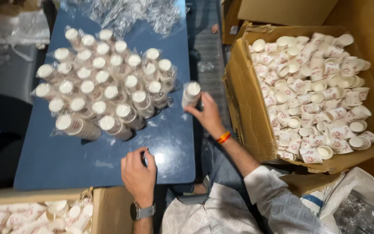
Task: The person picks up paper cups from a cardboard box, places them into a plastic bag, and stacks them into organized rows on a table.
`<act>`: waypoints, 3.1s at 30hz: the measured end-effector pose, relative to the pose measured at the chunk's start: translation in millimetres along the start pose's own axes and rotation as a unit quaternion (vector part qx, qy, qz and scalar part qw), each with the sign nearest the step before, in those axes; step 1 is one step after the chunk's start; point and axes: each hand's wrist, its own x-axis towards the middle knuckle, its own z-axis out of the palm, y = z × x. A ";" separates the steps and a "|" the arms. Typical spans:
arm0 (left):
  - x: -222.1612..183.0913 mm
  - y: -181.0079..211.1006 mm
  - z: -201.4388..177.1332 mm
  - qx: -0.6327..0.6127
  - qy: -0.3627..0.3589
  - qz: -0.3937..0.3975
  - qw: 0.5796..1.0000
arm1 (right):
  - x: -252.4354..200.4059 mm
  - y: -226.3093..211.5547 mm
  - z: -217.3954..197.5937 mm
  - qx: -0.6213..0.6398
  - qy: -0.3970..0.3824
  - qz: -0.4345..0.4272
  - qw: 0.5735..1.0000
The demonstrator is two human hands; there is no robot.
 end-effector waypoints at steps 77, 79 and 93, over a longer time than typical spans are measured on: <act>-29.4 32.6 -60.3 -0.365 -0.206 0.011 0.908 | -119.4 -66.6 -86.0 0.265 -0.074 0.168 0.947; -44.7 39.3 -51.4 -0.373 -0.206 0.054 0.903 | -128.0 -68.2 -42.5 0.337 -0.149 0.197 0.909; -75.5 -68.4 1.7 -0.624 -0.017 -0.287 0.727 | -126.3 -135.4 19.6 0.053 -0.202 -0.054 0.976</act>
